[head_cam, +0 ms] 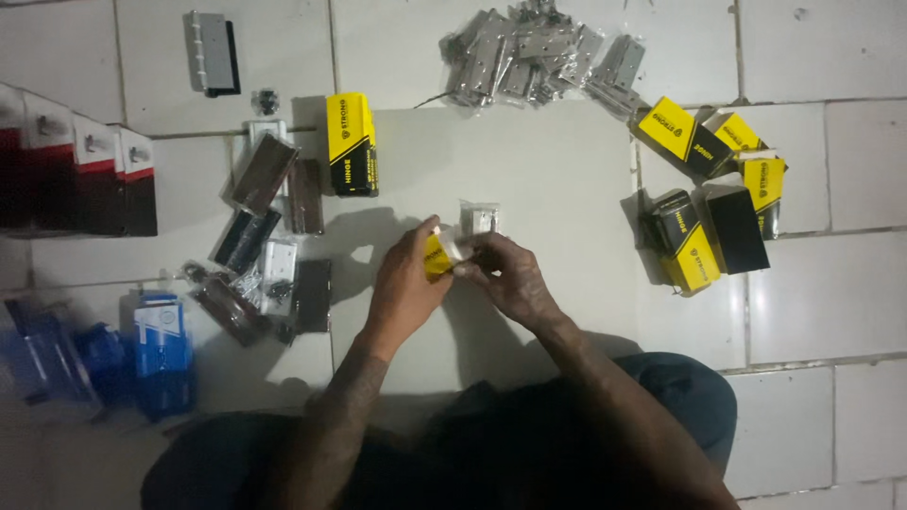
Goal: The person unboxes and inspects small metal hardware items by hand, taking them from yellow and black boxes or small bags and matching them with hinges and screws on the floor.
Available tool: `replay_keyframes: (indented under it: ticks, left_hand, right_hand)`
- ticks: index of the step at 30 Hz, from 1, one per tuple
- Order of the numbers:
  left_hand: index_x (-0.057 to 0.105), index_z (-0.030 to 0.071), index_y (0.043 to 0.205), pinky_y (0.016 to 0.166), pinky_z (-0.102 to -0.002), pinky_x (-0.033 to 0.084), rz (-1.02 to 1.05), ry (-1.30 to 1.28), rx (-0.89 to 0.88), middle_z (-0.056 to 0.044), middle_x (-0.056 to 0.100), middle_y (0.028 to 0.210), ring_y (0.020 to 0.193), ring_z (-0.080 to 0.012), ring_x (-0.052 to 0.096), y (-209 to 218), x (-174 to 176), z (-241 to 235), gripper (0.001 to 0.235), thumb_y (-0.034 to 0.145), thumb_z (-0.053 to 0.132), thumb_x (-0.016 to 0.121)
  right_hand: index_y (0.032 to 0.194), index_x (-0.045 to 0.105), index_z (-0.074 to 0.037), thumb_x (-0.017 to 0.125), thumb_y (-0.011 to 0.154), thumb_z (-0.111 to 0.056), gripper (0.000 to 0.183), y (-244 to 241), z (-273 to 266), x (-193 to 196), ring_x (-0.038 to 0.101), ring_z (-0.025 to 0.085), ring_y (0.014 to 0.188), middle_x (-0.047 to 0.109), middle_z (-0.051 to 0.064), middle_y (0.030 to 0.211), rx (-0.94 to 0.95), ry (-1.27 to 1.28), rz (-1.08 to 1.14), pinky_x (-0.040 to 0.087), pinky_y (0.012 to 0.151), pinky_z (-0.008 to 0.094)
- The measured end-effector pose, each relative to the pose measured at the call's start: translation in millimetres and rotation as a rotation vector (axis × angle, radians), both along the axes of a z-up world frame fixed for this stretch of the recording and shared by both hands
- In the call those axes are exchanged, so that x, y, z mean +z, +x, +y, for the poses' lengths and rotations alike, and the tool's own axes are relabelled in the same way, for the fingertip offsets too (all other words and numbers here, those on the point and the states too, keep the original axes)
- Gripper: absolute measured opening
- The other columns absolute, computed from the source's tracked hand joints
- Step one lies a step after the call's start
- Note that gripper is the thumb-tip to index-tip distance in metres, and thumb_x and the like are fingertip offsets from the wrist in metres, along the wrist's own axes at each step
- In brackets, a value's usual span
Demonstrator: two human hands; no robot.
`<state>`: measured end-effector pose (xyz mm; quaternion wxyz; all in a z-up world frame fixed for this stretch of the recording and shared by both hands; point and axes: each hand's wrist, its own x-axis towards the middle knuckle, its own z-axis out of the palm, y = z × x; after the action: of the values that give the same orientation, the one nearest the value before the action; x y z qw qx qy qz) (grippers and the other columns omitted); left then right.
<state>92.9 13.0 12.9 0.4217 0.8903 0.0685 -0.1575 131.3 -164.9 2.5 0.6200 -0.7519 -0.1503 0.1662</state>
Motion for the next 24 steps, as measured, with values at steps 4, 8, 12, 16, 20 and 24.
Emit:
replay_keyframes:
  ticks: [4,8,12,16,20,24]
  left_hand:
    - [0.041,0.010,0.155,0.112,-0.063,0.041,0.002,-0.035,0.070,-0.022,0.056,0.145,0.137,-0.0447,0.052,-6,9,-1,0.073,0.092,0.023,0.076]
    - [0.048,0.007,0.143,0.106,-0.062,0.047,-0.105,-0.050,0.105,-0.022,0.060,0.132,0.126,-0.0488,0.058,-3,22,-4,0.064,0.088,0.016,0.080]
    - [0.052,0.006,0.140,0.102,-0.063,0.050,-0.127,0.024,0.006,-0.022,0.065,0.126,0.120,-0.0480,0.062,-5,1,0,0.078,0.078,0.033,0.090]
    - [0.046,0.003,0.145,0.102,-0.069,0.047,-0.061,-0.151,0.070,-0.027,0.062,0.130,0.124,-0.0532,0.060,-4,11,1,0.086,0.081,0.042,0.087]
    - [0.047,0.009,0.145,0.103,-0.062,0.050,0.052,-0.084,0.041,-0.023,0.060,0.136,0.130,-0.0473,0.057,4,18,6,0.075,0.087,0.039,0.083]
    - [0.047,0.012,0.147,0.106,-0.058,0.050,0.041,0.089,0.005,-0.019,0.057,0.140,0.134,-0.0425,0.056,5,6,11,0.068,0.091,0.035,0.079]
  right_hand:
    - [0.128,0.068,-0.002,0.080,0.088,-0.013,0.043,-2,-1,2,0.073,0.051,0.089,0.073,0.026,0.093,0.014,-0.021,-0.019,0.063,0.070,0.055]
    - [0.120,0.073,-0.003,0.084,0.088,-0.018,0.037,-2,-4,-37,0.077,0.035,0.086,0.074,0.020,0.087,-0.061,-0.016,0.005,0.061,0.071,0.047]
    - [0.115,0.074,-0.003,0.086,0.085,-0.021,0.037,-9,-5,-33,0.076,0.041,0.088,0.075,0.024,0.089,-0.115,-0.074,0.039,0.060,0.073,0.051]
    - [0.112,0.073,-0.003,0.088,0.083,-0.021,0.037,-5,-5,-33,0.075,0.047,0.087,0.075,0.025,0.088,-0.105,-0.047,0.010,0.061,0.072,0.053]
    - [0.105,0.076,-0.005,0.087,0.085,-0.023,0.029,-1,-5,-44,0.077,0.031,0.084,0.076,0.019,0.084,-0.066,0.019,0.153,0.061,0.075,0.045]
    - [0.103,0.074,-0.006,0.083,0.090,-0.021,0.021,6,-5,-22,0.078,0.034,0.081,0.075,0.017,0.083,-0.060,-0.035,0.034,0.062,0.068,0.042]
